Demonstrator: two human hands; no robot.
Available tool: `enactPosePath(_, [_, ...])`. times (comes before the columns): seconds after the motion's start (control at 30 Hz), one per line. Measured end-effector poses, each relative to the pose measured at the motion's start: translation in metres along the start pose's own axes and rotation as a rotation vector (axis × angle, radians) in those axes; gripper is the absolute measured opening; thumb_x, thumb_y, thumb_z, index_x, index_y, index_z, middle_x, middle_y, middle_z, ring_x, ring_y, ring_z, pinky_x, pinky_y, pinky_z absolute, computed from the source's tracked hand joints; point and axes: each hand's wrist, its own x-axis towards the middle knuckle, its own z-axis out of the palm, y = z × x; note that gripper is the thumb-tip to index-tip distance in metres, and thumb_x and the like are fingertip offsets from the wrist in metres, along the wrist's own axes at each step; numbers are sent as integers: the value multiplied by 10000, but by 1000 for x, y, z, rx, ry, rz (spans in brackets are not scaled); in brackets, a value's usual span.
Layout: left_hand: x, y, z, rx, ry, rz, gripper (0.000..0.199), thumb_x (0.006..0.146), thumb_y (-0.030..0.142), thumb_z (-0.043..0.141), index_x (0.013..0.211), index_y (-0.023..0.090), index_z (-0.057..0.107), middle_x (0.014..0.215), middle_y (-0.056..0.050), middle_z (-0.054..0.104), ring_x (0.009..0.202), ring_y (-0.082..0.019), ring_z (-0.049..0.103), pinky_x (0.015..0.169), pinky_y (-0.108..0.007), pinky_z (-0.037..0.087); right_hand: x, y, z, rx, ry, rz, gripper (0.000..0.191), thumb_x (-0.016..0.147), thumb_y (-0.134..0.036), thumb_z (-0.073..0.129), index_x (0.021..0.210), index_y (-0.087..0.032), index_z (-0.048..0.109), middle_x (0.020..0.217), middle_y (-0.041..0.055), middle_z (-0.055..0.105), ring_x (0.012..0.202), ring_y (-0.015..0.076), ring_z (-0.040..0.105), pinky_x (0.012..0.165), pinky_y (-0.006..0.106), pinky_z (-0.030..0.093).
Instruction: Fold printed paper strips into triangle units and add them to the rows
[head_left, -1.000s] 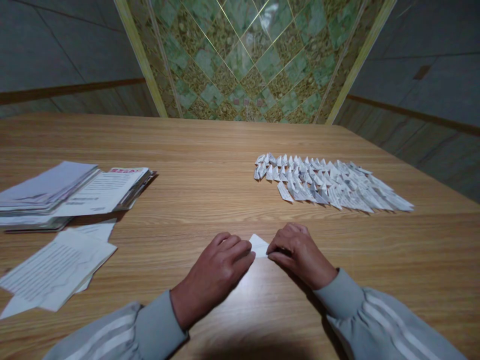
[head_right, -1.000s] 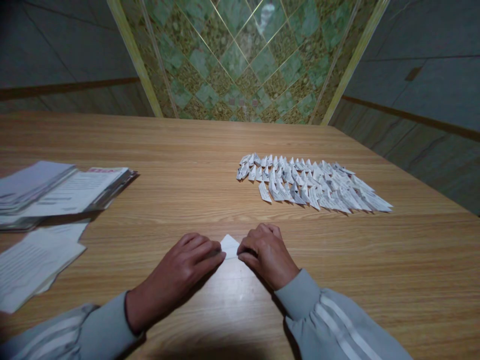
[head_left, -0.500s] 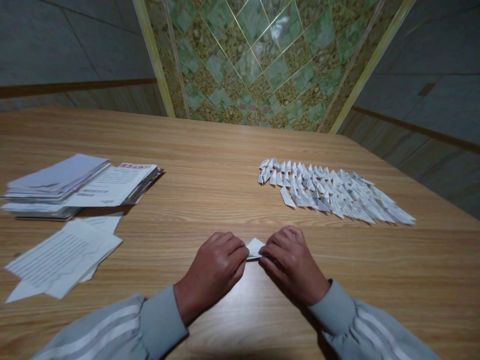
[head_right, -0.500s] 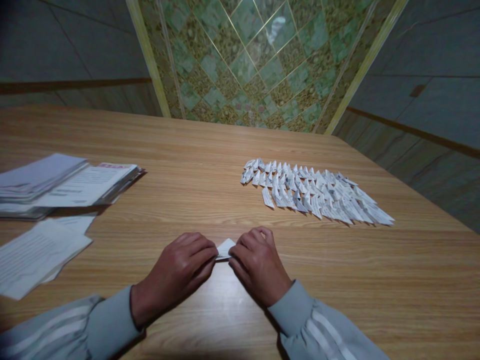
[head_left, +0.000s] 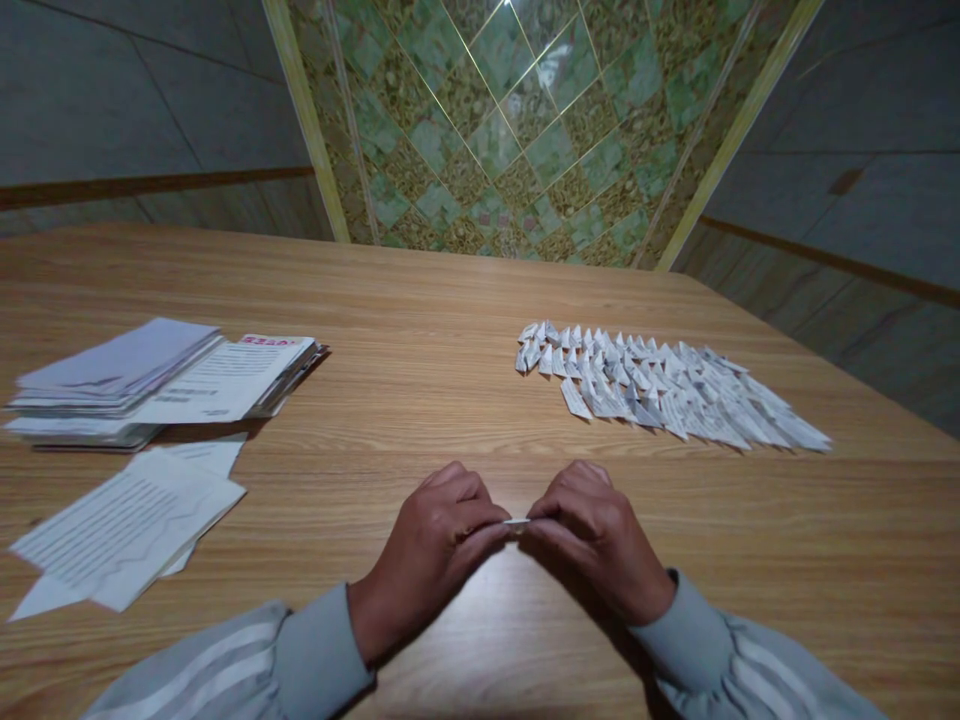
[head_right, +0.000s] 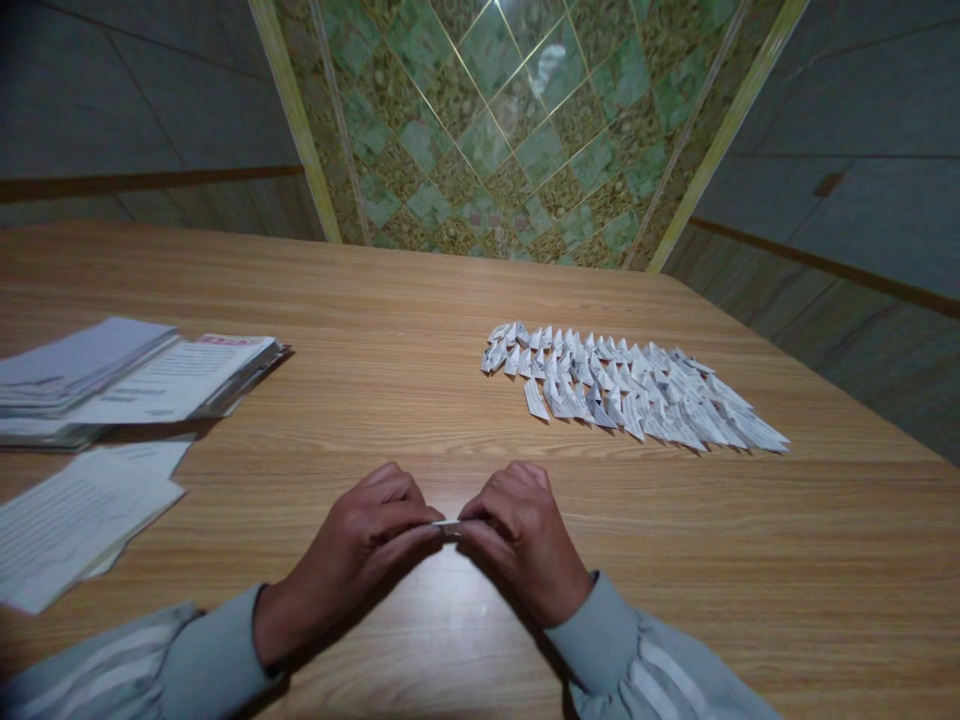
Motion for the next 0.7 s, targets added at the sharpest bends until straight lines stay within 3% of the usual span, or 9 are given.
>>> enactPosePath(0.27, [8,1,-5,-449,-29,-292,135,842,243,692,763,211,798,654,-15,638,663,-155,585,603,-259,411,2,9,-7,208,-3,173,294,864,-415,697,668,-195,686,631,12,629,653,167,567,616,294,397])
enactPosePath(0.57, [7,-2,-9,-411,9,-236,179,874,245,644,792,209,798,645,-12,590,654,-153,558,603,-264,392,3,17,-24,350,-41,367,252,825,-373,707,667,-178,683,627,10,623,590,152,551,551,273,410])
enactPosePath(0.7, [7,6,-7,-344,30,-178,172,879,232,647,795,216,796,642,-11,590,661,-158,555,613,-270,391,5,4,-22,200,-9,181,211,917,-377,611,875,-186,690,832,54,678,817,201,596,736,336,433])
